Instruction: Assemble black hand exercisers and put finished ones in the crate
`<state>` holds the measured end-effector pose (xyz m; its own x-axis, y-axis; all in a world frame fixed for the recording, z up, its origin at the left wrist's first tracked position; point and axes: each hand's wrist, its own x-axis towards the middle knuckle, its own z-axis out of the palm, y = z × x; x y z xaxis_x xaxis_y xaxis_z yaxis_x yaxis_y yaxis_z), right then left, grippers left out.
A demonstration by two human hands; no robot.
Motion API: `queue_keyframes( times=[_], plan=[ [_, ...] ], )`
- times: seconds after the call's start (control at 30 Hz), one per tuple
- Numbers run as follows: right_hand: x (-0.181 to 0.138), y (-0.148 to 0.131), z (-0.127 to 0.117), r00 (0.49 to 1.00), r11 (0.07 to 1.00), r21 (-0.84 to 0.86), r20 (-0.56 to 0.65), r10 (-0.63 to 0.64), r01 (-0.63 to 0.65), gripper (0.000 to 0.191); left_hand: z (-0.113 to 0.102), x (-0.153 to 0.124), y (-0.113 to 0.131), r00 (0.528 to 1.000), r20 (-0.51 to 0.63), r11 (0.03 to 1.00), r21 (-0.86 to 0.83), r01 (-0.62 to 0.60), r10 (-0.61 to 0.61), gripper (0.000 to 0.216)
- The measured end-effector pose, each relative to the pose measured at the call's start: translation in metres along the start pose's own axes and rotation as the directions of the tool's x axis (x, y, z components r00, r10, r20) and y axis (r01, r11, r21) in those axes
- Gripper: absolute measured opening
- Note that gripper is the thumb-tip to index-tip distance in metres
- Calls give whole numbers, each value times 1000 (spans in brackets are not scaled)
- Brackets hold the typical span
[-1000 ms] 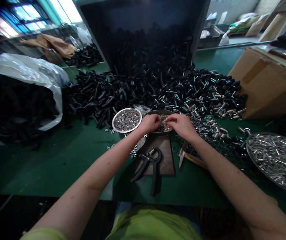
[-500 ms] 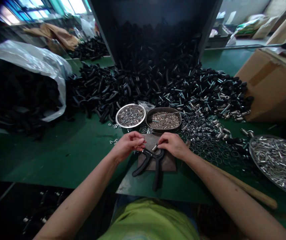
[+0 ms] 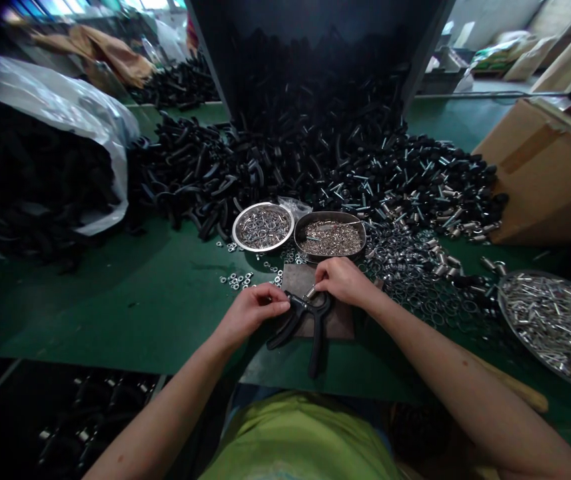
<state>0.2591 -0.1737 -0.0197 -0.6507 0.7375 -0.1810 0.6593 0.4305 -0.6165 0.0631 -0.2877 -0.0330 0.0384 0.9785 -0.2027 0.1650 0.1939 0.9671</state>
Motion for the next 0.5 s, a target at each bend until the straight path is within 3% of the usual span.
queue_keyframes(
  times=[0.1,0.23,0.4,0.5],
  plan=[
    [4,-2,0,999,1000,19,53,-9,8,2,14,8,5,984,-6,942,288,-170,180,7],
    [-17,4,-1,997,999,-5,-73,-38,38,17,30,15,-1,977,27,879,433,-200,209,3],
    [-91,40,-9,959,969,-236,-283,9,-79,19,36,18,-8,979,8,871,455,-184,203,6],
    [-137,70,-5,940,868,-447,-336,60,-216,24,37,20,-3,985,27,872,461,-165,172,5]
  ],
)
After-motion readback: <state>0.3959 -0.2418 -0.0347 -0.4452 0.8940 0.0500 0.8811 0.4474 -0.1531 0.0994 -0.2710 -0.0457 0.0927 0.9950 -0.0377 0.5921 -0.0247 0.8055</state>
